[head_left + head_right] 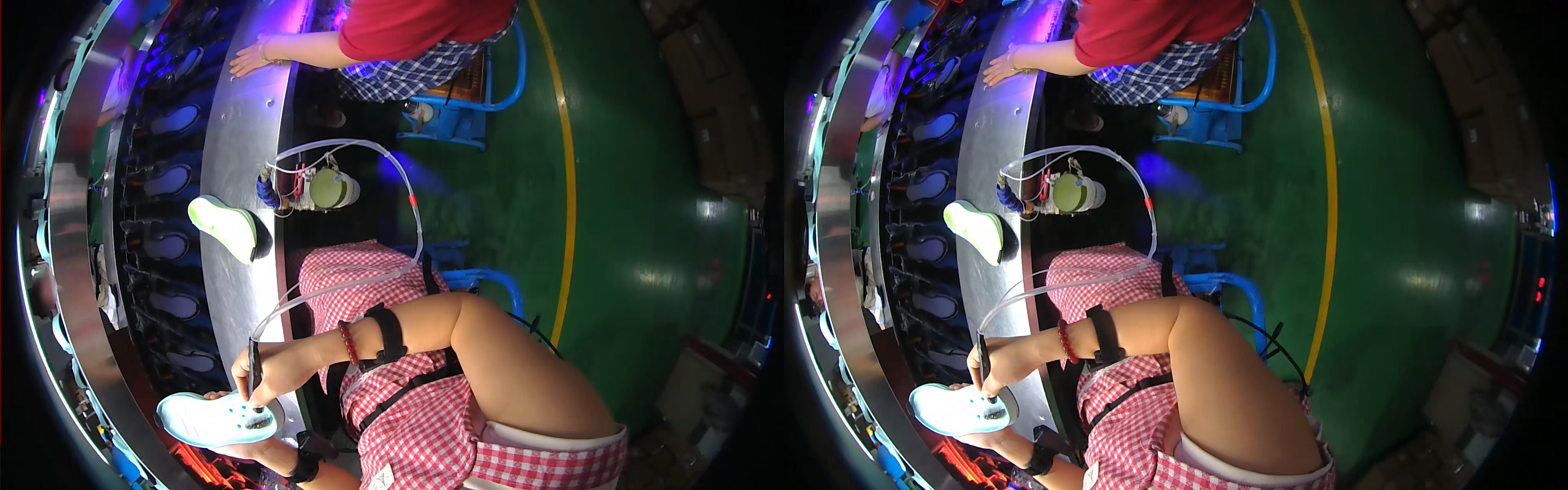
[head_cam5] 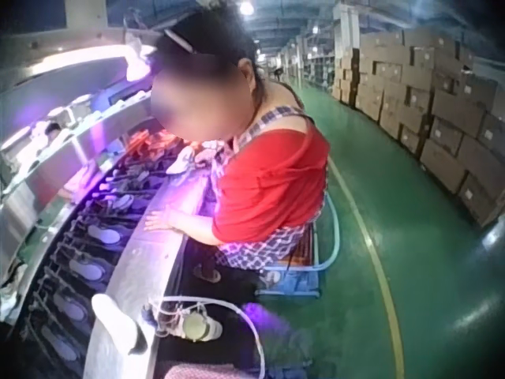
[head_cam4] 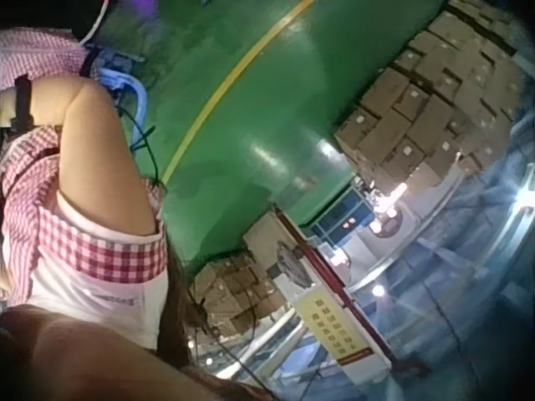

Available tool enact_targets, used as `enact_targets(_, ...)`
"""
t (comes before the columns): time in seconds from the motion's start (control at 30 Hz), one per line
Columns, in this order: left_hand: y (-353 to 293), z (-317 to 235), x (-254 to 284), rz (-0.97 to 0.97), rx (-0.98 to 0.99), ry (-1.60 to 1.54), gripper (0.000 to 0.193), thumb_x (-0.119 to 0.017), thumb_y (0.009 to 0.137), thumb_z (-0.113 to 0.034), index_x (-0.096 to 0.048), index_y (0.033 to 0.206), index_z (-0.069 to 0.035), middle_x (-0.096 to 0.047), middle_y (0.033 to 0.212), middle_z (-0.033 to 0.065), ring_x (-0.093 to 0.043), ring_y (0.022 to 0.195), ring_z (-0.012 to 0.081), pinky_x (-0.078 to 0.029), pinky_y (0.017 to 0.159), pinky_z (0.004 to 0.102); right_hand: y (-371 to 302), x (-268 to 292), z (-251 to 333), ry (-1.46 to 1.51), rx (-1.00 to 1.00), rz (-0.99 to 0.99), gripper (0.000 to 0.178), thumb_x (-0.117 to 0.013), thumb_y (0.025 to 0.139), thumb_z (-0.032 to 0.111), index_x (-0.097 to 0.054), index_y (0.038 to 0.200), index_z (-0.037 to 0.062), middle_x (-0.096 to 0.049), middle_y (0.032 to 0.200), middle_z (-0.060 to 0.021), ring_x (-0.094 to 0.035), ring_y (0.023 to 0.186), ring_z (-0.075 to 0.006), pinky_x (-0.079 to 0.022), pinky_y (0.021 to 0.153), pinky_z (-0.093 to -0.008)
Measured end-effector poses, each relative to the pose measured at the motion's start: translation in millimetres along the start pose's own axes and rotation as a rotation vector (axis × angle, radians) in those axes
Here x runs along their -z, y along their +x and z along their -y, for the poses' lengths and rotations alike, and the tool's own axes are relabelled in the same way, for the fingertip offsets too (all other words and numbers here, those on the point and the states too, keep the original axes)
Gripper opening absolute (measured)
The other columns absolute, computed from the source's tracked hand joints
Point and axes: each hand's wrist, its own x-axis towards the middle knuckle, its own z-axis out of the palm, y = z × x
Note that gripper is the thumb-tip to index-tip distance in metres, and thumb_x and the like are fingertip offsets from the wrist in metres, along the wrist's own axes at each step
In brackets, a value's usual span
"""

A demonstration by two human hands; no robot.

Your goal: Applying adhesive or primer to the interior of shoe soles using a brush on an assembly line.

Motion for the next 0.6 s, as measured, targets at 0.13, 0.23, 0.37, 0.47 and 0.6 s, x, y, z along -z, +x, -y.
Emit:
enact_targets(0.13, 1.8, 1.1, 13.6, 0.197, -0.035, 0.059, 0.057, -0.035, 0.087, -0.04, -0.035, 0.126, 0.001, -0.046, 0.12, 0.0167, -0.045, 0.112, 0.0289, -0.034, 0.097, 0.0405, 2.2, -2.6, -6.0, 0.009, 0.014, 0.012, 0.016, -0.065, 0.068, 0.006, -0.06, 0.08, -0.0036, -0.06, 0.079, -0.0102, -0.057, 0.076, -0.0161, -0.045, 0.068, -0.0266)
enact_targets(0.23, 3.7, 35.9, 23.8, 0.212, -0.072, -0.078, 0.057, -0.036, 0.087, -0.041, -0.035, 0.126, 0.001, -0.045, 0.121, 0.0168, -0.044, 0.113, 0.029, -0.033, 0.098, 0.0407, 7.3, -13.1, -11.4, 0.07, -0.1, 0.037, 0.017, -0.065, 0.068, 0.007, -0.059, 0.08, -0.0032, -0.059, 0.081, -0.0108, -0.057, 0.078, -0.0173, -0.045, 0.069, -0.0274)
enact_targets(0.37, -0.2, 46.6, 25.7, 0.214, -0.102, -0.179, 0.058, -0.037, 0.087, -0.041, -0.033, 0.128, 0.0, -0.044, 0.123, 0.017, -0.044, 0.114, 0.0291, -0.033, 0.098, 0.0412, 12.6, -18.7, -22.9, 0.025, -0.147, 0.055, 0.018, -0.066, 0.068, 0.008, -0.059, 0.08, -0.0027, -0.057, 0.081, -0.0108, -0.056, 0.08, -0.0178, -0.044, 0.071, -0.0285)
enact_targets(0.47, -5.4, 44.9, 27.5, 0.202, -0.111, -0.227, 0.058, -0.037, 0.087, -0.041, -0.033, 0.128, -0.001, -0.043, 0.124, 0.0171, -0.043, 0.115, 0.0292, -0.032, 0.099, 0.0415, 20.1, -24.2, -41.0, -0.018, -0.125, 0.076, 0.018, -0.066, 0.068, 0.009, -0.06, 0.081, -0.0019, -0.057, 0.082, -0.0113, -0.055, 0.081, -0.0179, -0.044, 0.072, -0.0285)
enact_targets(0.6, -12.8, 44.6, 28.4, 0.177, -0.126, -0.281, 0.059, -0.038, 0.086, -0.041, -0.031, 0.129, -0.002, -0.041, 0.125, 0.0173, -0.042, 0.116, 0.0294, -0.031, 0.099, 0.042, 22.9, -32.9, -42.7, 0.079, -0.253, 0.079, 0.018, -0.066, 0.069, 0.009, -0.06, 0.081, -0.0018, -0.059, 0.078, -0.0087, -0.057, 0.074, -0.0158, -0.046, 0.067, -0.027)
